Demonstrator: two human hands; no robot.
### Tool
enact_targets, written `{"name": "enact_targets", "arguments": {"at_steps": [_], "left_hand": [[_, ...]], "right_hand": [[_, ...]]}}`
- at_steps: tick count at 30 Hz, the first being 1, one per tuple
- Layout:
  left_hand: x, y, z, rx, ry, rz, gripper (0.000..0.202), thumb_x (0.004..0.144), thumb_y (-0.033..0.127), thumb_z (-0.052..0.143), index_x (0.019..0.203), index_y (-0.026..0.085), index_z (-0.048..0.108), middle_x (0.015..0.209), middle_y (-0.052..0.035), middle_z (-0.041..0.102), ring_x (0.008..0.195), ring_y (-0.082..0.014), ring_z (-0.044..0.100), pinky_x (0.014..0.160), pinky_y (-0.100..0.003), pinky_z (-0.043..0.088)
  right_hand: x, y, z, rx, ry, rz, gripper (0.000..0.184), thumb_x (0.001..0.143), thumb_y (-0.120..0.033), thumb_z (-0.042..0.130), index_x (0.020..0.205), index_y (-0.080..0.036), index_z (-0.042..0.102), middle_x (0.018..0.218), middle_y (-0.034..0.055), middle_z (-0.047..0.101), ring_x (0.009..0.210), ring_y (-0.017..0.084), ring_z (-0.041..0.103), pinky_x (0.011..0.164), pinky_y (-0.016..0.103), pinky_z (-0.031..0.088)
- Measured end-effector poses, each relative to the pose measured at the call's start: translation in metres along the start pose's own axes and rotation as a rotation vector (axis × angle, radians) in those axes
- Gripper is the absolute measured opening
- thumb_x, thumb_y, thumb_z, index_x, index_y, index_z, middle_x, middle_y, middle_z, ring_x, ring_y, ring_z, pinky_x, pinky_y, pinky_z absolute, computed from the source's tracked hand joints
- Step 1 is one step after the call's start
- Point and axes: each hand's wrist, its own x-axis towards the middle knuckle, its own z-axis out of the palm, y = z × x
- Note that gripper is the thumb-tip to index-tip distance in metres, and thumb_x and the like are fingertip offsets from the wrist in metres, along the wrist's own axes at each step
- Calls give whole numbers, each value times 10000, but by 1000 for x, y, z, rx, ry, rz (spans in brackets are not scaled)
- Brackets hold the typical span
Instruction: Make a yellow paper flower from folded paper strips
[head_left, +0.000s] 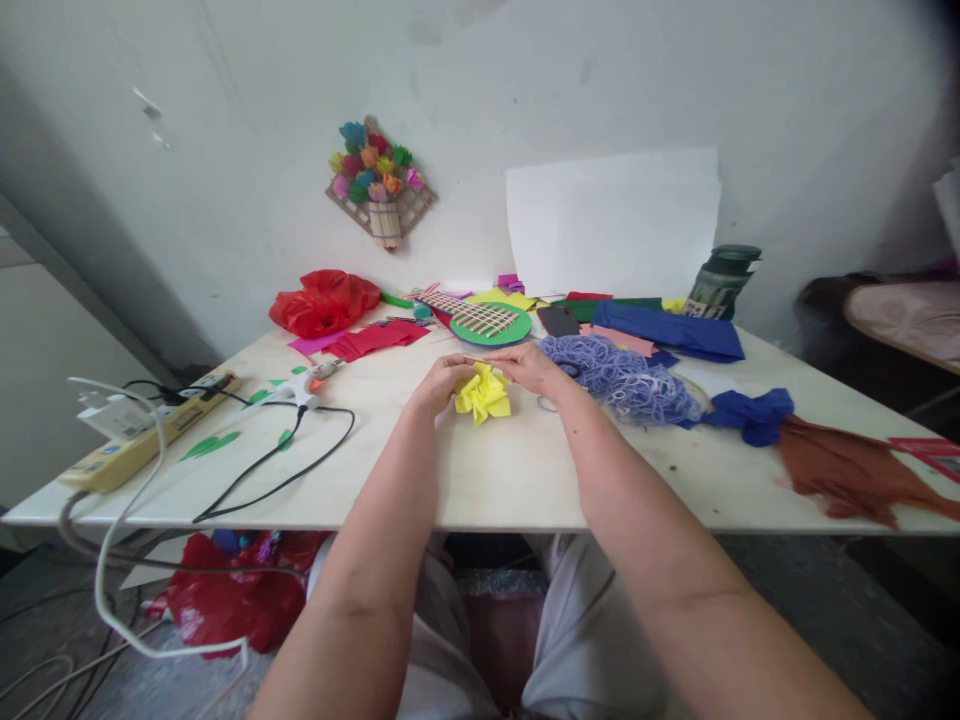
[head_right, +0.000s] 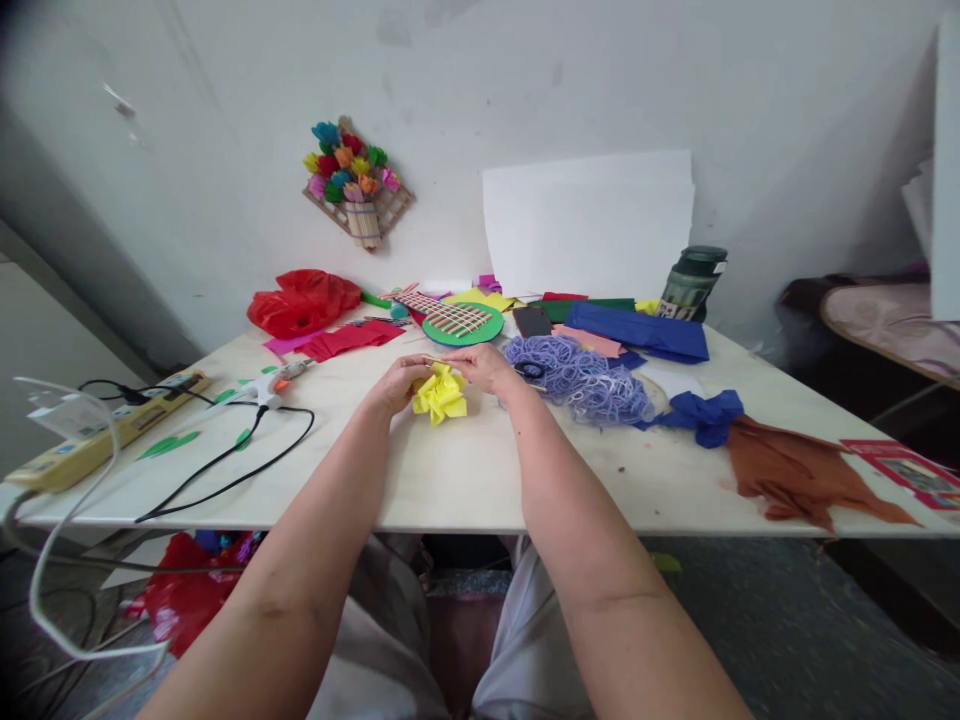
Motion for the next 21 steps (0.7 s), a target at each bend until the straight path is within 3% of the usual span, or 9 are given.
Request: {"name": "enact_targets", "arguments": {"at_steps": [5, 12, 21], "left_hand": [[-1, 3, 2, -71, 11, -11, 158, 509, 178, 587, 650, 112, 612, 535, -24, 598, 463, -128, 533, 472, -238, 420], [-2, 6, 7, -156, 6, -66, 183, 541, 254, 596, 637, 99, 612, 617, -62, 641, 555, -170, 582, 558, -280, 458], [-3, 5, 5, -72, -19, 17, 207, 550, 253, 656, 669, 84, 651, 616, -58, 646, 541, -158, 584, 557, -266, 443]], "right_hand": [[-1, -3, -1, -99, 26, -16, 268, 745, -349, 565, 947, -226, 691, 691, 24, 671, 667, 136, 559, 603, 226, 396], [-1, -6, -3, -225, 10, -11, 227, 763, -267, 565, 957, -271, 682, 849, 27, 697, 751, 154, 590, 654, 233, 407], [-1, -13, -6, -287, 1, -45, 244, 764, -221, 555, 976, -258, 672, 794, 17, 685, 689, 117, 552, 596, 199, 353]]}}
